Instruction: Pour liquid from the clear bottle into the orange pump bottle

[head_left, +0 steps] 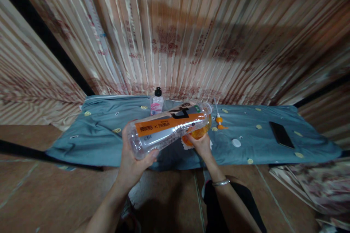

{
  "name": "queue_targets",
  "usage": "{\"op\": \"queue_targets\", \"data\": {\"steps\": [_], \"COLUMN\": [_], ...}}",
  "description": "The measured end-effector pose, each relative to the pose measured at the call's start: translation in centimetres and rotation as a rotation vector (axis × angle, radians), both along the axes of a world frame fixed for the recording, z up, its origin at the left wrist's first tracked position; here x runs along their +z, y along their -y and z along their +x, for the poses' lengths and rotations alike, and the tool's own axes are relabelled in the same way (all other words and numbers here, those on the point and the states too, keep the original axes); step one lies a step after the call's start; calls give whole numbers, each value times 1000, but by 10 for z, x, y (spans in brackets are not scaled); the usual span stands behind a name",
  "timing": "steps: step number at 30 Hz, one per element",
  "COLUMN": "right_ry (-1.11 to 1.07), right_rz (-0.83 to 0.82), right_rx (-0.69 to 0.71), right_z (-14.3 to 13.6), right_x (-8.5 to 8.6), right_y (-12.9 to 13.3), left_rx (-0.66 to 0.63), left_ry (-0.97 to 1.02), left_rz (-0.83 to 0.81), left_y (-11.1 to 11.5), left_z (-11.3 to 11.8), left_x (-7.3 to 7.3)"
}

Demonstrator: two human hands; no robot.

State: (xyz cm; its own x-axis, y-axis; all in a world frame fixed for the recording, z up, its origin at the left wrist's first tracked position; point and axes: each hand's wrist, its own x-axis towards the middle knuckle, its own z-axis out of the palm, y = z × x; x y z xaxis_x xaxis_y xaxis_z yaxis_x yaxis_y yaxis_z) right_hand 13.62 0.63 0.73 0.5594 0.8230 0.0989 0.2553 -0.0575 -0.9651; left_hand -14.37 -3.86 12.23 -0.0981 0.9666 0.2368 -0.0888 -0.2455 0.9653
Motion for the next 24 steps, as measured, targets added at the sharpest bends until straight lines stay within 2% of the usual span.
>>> {"op": "queue_targets", "data": {"steps": [10,18,24], "right_ry": [-3,-46,-14], "right_rz": [-1,15,-5], "right_rx": [29,34,45], "right_z": [2,-1,1], "right_x": [-1,5,1], "right_y": [0,2,2], "left_rx": [22,13,-8], "left_ry": [-21,-6,-14], "left_rz": [1,-5,-13], "left_y": [0,0,1], "left_z": [1,2,0], "left_x": [-5,-1,1]}}
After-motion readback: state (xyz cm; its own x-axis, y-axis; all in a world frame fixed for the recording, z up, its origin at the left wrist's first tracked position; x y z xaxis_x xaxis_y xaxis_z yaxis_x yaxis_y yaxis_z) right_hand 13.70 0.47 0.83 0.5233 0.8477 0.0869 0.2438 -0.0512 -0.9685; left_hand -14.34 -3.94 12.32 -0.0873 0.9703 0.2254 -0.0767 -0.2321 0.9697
